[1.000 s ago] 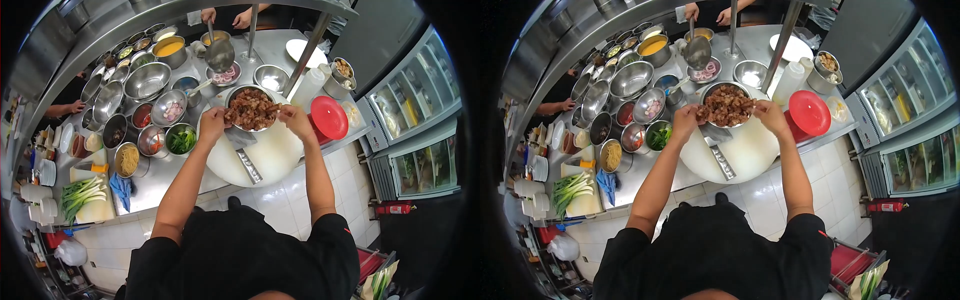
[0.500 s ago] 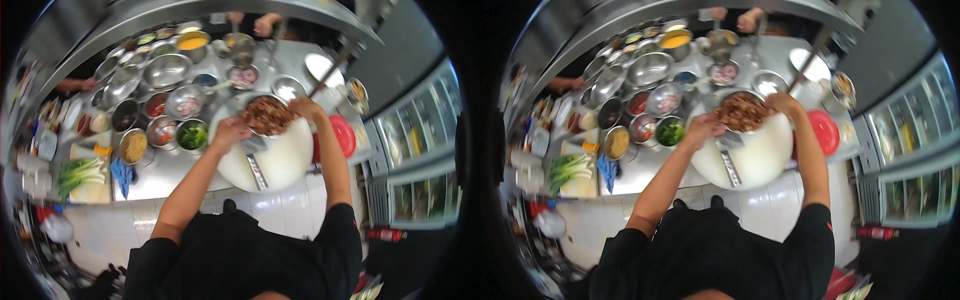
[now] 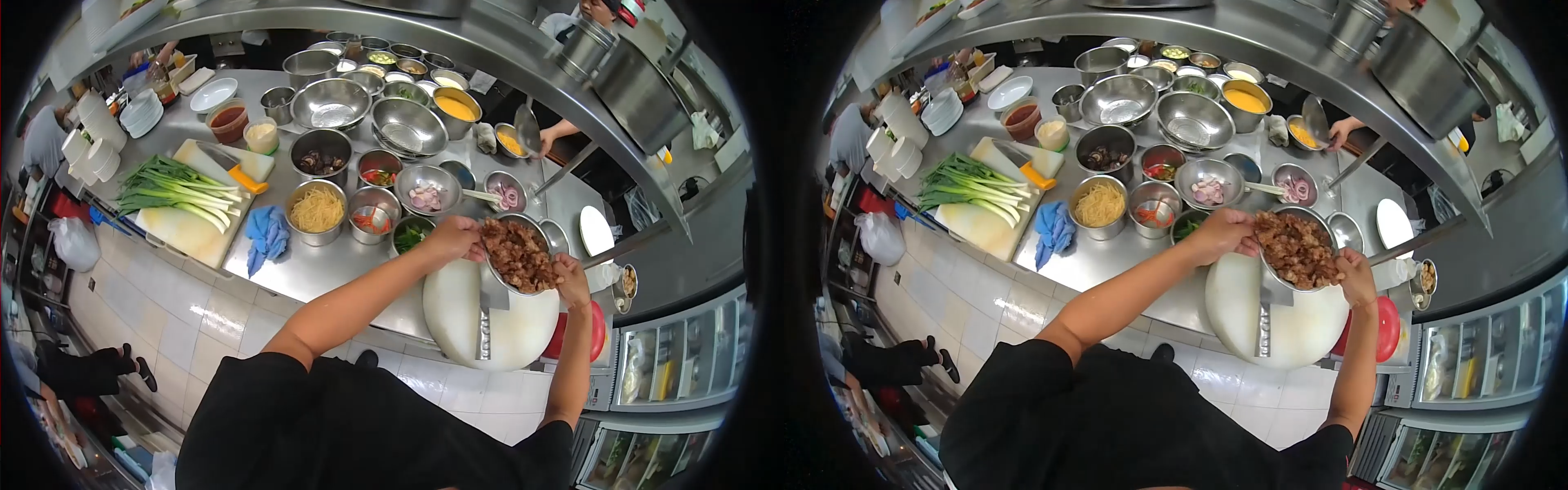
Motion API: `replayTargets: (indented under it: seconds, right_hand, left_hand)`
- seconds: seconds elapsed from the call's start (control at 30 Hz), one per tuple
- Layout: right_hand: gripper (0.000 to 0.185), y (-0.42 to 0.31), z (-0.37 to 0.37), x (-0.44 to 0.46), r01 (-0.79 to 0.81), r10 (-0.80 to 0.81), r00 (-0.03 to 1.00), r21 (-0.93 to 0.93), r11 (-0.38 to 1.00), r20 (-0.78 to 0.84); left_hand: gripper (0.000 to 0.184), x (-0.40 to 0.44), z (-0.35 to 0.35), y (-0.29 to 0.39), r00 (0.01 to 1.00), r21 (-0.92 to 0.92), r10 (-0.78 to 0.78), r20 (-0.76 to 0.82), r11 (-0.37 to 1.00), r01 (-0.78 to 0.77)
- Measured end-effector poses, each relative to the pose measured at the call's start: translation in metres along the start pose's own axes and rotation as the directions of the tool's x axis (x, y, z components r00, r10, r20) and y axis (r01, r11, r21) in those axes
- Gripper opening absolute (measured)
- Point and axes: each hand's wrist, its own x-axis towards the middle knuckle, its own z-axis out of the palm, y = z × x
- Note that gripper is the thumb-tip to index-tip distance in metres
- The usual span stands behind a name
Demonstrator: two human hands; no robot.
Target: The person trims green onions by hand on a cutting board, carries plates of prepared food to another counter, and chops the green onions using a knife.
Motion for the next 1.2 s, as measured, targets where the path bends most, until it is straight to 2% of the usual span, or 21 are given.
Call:
replayTargets:
  seconds: [0.03, 0.13, 0.17, 0.3, 0.47, 0.53, 0.63, 0.73, 0.8, 0.83, 0.93, 1.07, 1.1, 1.2]
  right_hand:
    - [0.011, -0.009, 0.020, 0.000, 0.003, -0.004, 1.000, -0.025, 1.000, -0.016]
    - [0.012, -0.013, 0.077, 0.014, 0.052, -0.051, 0.996, -0.008, 0.999, 0.072]
    - [0.013, -0.017, 0.102, 0.020, 0.066, -0.066, 0.987, 0.001, 0.998, 0.147]
    - [0.014, -0.023, 0.224, 0.054, 0.115, -0.126, 0.963, 0.060, 0.992, 0.238]
    - [0.013, -0.043, 0.407, 0.104, 0.074, -0.089, 0.957, 0.064, 0.995, 0.278]
    - [0.014, -0.040, 0.472, 0.138, 0.116, -0.145, 0.917, 0.099, 0.988, 0.373]
    - [0.012, -0.045, 0.580, 0.175, 0.088, -0.141, 0.901, 0.146, 0.985, 0.411]
    - [0.013, -0.056, 0.688, 0.205, 0.092, -0.145, 0.877, 0.137, 0.986, 0.457]
    - [0.014, -0.061, 0.759, 0.222, 0.007, -0.117, 0.871, 0.226, 0.974, 0.477]
    - [0.014, -0.057, 0.792, 0.235, -0.001, -0.104, 0.882, 0.224, 0.975, 0.460]
    - [0.016, -0.037, 0.891, 0.282, 0.019, -0.103, 0.912, 0.211, 0.977, 0.397]
    - [0.020, -0.020, 0.986, 0.320, 0.043, -0.070, 0.951, 0.096, 0.994, 0.301]
    - [0.022, -0.023, 1.003, 0.319, 0.026, -0.063, 0.959, 0.136, 0.990, 0.278]
    - [0.021, -0.019, 1.045, 0.331, -0.041, 0.023, 0.973, 0.075, 0.996, 0.232]
  left_hand:
    - [0.012, -0.012, -0.015, 0.008, 1.000, -0.034, 0.004, 0.011, 0.999, -0.003]
    - [0.013, -0.053, -0.069, 0.031, 0.999, -0.115, 0.035, -0.002, 0.993, -0.035]
    - [0.013, -0.069, -0.088, 0.041, 0.998, -0.103, 0.058, -0.034, 0.993, -0.062]
    - [0.019, -0.141, -0.182, 0.073, 0.979, -0.138, 0.133, -0.152, 0.978, -0.155]
    - [0.026, -0.262, -0.291, 0.114, 0.879, -0.041, 0.262, -0.398, 0.952, -0.303]
    - [0.029, -0.320, -0.328, 0.125, 0.817, 0.048, 0.288, -0.500, 0.951, -0.306]
    - [0.030, -0.403, -0.374, 0.127, 0.685, 0.200, 0.347, -0.641, 0.937, -0.287]
    - [0.030, -0.474, -0.406, 0.123, 0.524, 0.204, 0.353, -0.776, 0.925, -0.320]
    - [0.030, -0.509, -0.422, 0.115, 0.386, 0.182, 0.317, -0.866, 0.920, -0.347]
    - [0.030, -0.523, -0.430, 0.110, 0.304, 0.179, 0.294, -0.906, 0.918, -0.354]
    - [0.030, -0.560, -0.451, 0.091, 0.169, 0.137, 0.208, -0.963, 0.925, -0.355]
    - [0.030, -0.601, -0.467, 0.067, 0.079, 0.088, 0.120, -0.990, 0.943, -0.321]
    - [0.030, -0.610, -0.471, 0.063, 0.066, 0.069, 0.094, -0.993, 0.945, -0.319]
    - [0.030, -0.634, -0.479, 0.047, 0.015, 0.009, 0.014, -1.000, 0.946, -0.323]
